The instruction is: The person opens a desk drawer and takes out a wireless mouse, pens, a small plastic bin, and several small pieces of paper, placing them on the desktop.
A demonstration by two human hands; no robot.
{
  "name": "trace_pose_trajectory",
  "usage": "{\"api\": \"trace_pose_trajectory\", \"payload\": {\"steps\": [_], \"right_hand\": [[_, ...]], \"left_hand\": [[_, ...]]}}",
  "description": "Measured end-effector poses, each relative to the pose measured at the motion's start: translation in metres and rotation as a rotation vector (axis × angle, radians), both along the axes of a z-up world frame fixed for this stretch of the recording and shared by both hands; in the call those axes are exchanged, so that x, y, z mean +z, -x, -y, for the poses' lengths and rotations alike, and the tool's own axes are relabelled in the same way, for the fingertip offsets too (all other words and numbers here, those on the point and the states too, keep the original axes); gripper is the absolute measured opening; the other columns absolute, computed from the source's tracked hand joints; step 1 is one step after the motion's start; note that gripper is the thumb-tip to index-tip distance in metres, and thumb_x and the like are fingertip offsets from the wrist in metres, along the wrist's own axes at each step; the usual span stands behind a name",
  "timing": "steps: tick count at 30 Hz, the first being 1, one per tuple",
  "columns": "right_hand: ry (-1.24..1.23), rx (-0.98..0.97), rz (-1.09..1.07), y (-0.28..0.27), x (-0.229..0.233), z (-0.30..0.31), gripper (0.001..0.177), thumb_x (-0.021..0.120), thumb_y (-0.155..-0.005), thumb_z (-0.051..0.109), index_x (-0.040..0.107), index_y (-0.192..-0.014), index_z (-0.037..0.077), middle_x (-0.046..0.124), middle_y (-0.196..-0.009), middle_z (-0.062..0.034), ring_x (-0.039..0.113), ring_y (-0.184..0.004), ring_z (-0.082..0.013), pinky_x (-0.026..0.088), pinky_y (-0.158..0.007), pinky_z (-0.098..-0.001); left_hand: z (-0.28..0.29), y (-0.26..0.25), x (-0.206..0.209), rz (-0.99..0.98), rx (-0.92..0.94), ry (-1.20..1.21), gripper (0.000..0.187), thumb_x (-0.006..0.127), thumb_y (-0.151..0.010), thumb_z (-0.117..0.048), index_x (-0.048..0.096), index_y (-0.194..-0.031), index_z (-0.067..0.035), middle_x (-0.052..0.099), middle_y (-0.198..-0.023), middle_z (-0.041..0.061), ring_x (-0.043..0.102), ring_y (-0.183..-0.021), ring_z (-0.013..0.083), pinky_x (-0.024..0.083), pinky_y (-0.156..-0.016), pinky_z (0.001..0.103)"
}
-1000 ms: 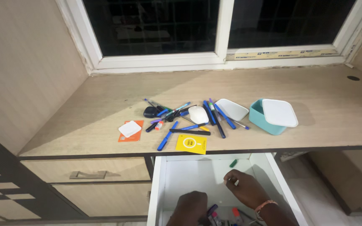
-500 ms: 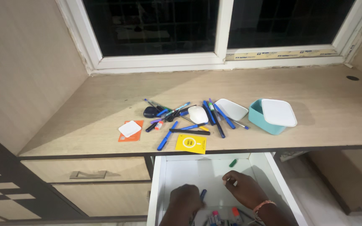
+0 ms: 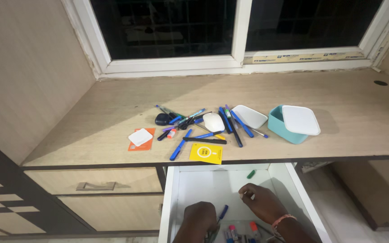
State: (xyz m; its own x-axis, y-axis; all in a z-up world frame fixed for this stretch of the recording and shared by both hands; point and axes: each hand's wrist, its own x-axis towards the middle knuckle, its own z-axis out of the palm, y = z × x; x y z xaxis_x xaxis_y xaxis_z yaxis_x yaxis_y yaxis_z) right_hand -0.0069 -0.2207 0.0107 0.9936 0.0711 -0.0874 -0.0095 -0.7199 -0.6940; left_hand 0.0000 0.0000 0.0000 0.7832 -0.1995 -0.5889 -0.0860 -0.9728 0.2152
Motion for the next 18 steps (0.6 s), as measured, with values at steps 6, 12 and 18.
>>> {"api": "trace_pose_trajectory", "payload": {"steps": [6,12,18], "right_hand": [[-0.018,-0.005,0.01,0.001,-0.002,0.002,0.024,0.068,-0.089,0.032,0.074,-0.105,0.015,0.081,-0.094,-0.0064,0.076,-0.085,-0.0243,0.059,-0.081,-0.0364],[0.023,-0.011,-0.007,0.001,0.002,0.001,0.026,0.068,-0.089,0.034,0.074,-0.107,0.016,0.081,-0.095,-0.0067,0.077,-0.088,-0.025,0.058,-0.083,-0.0367],[0.043,-0.044,0.004,0.001,0.002,-0.001,0.024,0.065,-0.088,0.03,0.076,-0.105,0.016,0.082,-0.094,-0.0058,0.076,-0.09,-0.0259,0.057,-0.085,-0.0375]], "left_hand": [[-0.005,0.008,0.017,0.123,-0.001,0.104,0.033,0.077,-0.076,-0.03,0.078,-0.097,-0.005,0.077,-0.096,0.015,0.076,-0.095,0.0297,0.058,-0.086,0.04],[-0.009,0.014,0.048,0.348,0.052,0.473,0.027,0.079,-0.072,-0.034,0.07,-0.088,-0.014,0.074,-0.087,0.008,0.072,-0.087,0.0299,0.057,-0.079,0.042],[-0.025,0.009,0.1,0.556,0.078,0.634,0.021,0.079,-0.075,-0.025,0.067,-0.087,-0.014,0.075,-0.087,0.002,0.072,-0.087,0.0242,0.056,-0.078,0.04]]}}
